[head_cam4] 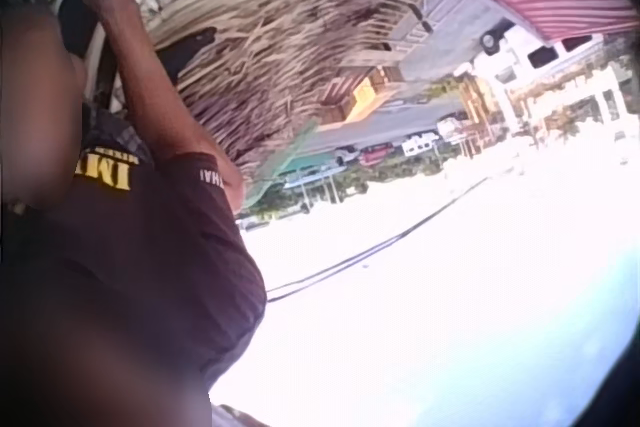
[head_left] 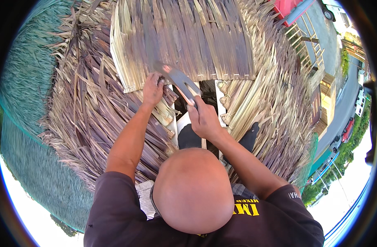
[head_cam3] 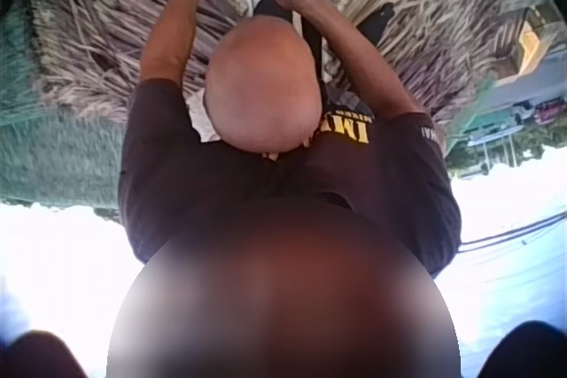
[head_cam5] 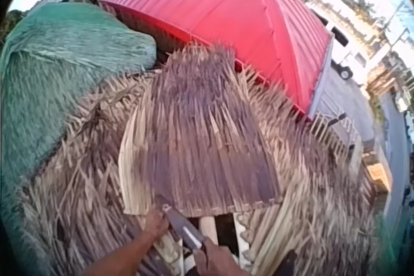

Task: The person installs thatched roof tiles on a roof structure. They repeatedly pick up tiles, position them over wooden beams, and hammer nails to secure them in place.

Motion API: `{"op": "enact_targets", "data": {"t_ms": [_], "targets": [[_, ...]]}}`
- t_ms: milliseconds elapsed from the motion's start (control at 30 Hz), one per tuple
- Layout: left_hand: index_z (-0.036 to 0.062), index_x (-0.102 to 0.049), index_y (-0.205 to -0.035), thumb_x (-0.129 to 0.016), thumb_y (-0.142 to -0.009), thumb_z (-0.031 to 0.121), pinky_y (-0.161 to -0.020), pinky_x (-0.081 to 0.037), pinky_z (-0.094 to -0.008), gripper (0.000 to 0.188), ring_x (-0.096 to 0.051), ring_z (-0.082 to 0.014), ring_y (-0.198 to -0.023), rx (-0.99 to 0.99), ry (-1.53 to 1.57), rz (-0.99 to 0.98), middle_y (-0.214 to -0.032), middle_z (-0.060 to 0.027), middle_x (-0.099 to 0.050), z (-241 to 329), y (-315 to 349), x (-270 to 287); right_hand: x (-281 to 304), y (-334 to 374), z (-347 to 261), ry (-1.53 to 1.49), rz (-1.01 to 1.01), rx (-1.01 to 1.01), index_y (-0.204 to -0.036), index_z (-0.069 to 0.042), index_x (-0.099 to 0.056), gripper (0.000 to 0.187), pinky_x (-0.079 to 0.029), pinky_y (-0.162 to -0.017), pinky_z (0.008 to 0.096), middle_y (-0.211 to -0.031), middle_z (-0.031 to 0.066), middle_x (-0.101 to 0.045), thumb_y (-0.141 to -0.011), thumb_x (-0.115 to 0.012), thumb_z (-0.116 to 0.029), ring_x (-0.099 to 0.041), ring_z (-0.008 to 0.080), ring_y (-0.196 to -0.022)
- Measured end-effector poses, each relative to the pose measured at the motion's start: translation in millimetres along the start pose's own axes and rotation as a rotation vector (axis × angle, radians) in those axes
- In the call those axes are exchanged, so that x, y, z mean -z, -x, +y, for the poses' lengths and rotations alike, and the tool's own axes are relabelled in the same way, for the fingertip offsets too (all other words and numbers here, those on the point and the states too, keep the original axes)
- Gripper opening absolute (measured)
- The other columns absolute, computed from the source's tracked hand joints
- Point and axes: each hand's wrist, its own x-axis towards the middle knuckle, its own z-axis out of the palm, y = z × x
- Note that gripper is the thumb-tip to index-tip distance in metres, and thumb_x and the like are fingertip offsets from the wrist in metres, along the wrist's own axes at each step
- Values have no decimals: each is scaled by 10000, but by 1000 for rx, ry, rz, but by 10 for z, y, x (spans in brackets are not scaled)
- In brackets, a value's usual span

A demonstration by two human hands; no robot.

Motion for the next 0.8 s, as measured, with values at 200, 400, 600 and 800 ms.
{"op": "enact_targets", "data": {"t_ms": [200,400,600,800], "targets": [[43,-578,-1127,-583,-855,-13,-915,-486,-423,277,-612,-367,-1034,86,160,33,-1081,-152,-608,-96,-44,-51,-38,-260,106,212,81,0,-936,33,-520,322,-482,-594,526,-672,272,-605,-1021,-526,-278,-592,503,-638],[68,-576,-1143,-585,-846,9,-940,-479,-433,303,-596,-382,-1079,91,223,-32,-1100,-168,-604,-358,41,-119,29,-107,171,183,-27,86,-1008,1,-549,344,-533,-646,533,-722,260,-652,-997,-551,-343,-657,480,-754],[60,-591,-1269,-605,-888,61,-952,-494,-415,381,-627,-367,-1078,143,2,-804,-1183,-170,-634,26,-799,365,641,58,156,-744,56,-495,-837,-64,-521,499,-389,-428,306,-590,3,-447,-1029,-515,-524,-437,121,-453],[23,-605,-1278,-634,-908,94,-881,-530,-393,378,-666,-310,-1017,-547,-166,-918,-1213,-166,-656,2949,-1695,894,2119,1737,-247,-674,487,-361,-820,-67,-537,453,-384,-455,315,-611,-15,-460,-1012,-593,-473,-452,102,-496]]}}
